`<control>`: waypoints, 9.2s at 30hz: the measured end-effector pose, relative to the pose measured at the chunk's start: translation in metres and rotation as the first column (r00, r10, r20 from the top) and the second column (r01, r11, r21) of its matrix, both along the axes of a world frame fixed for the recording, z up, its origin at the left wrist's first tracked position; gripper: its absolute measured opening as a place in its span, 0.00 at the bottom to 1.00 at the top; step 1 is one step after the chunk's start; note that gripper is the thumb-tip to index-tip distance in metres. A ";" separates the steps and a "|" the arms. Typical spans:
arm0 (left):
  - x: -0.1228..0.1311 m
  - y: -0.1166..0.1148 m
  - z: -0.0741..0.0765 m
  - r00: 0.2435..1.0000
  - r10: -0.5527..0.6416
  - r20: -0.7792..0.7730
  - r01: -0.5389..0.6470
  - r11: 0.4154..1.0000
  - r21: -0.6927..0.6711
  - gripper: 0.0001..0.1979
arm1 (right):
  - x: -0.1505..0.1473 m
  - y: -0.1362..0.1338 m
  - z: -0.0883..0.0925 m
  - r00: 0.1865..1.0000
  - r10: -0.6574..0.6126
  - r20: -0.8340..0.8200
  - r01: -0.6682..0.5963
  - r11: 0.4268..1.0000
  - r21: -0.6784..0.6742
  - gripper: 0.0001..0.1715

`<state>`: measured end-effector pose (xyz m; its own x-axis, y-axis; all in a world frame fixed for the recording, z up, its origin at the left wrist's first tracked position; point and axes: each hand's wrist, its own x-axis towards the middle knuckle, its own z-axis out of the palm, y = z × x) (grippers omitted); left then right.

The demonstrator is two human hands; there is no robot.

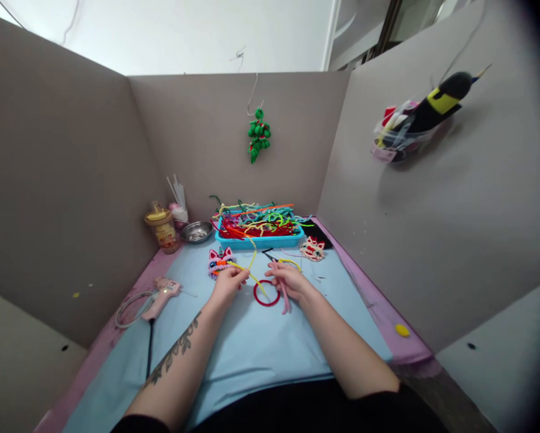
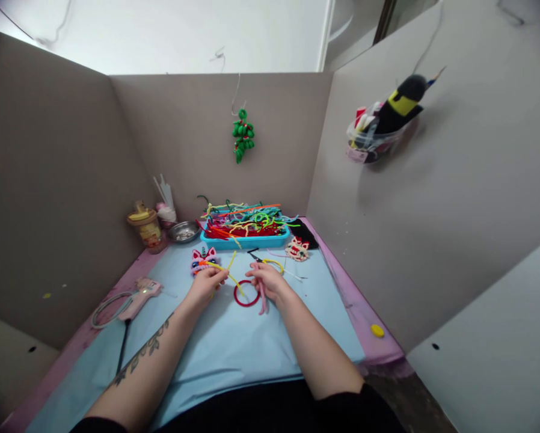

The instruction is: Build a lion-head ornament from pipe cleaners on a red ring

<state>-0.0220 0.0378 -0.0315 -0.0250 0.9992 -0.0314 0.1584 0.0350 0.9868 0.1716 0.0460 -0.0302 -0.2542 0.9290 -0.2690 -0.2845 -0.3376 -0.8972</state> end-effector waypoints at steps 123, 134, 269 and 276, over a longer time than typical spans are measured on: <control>0.015 -0.009 -0.006 0.959 -0.208 0.191 0.240 0.957 -0.163 0.17 | -0.027 -0.008 -0.016 0.961 -0.055 0.271 -0.047 0.934 0.355 0.10; 0.013 -0.004 -0.007 0.984 -0.089 0.155 0.100 0.993 -0.066 0.15 | -0.020 -0.008 -0.007 0.990 0.016 0.139 -0.048 0.972 0.231 0.12; 0.014 -0.011 0.006 0.944 -0.224 0.241 0.230 0.973 0.004 0.18 | -0.033 -0.014 -0.010 0.996 -0.077 -0.053 0.089 0.952 0.293 0.15; 0.014 -0.010 0.004 0.957 -0.186 0.224 0.190 0.982 0.005 0.17 | -0.033 -0.018 -0.005 0.992 -0.020 -0.126 0.050 0.969 0.241 0.15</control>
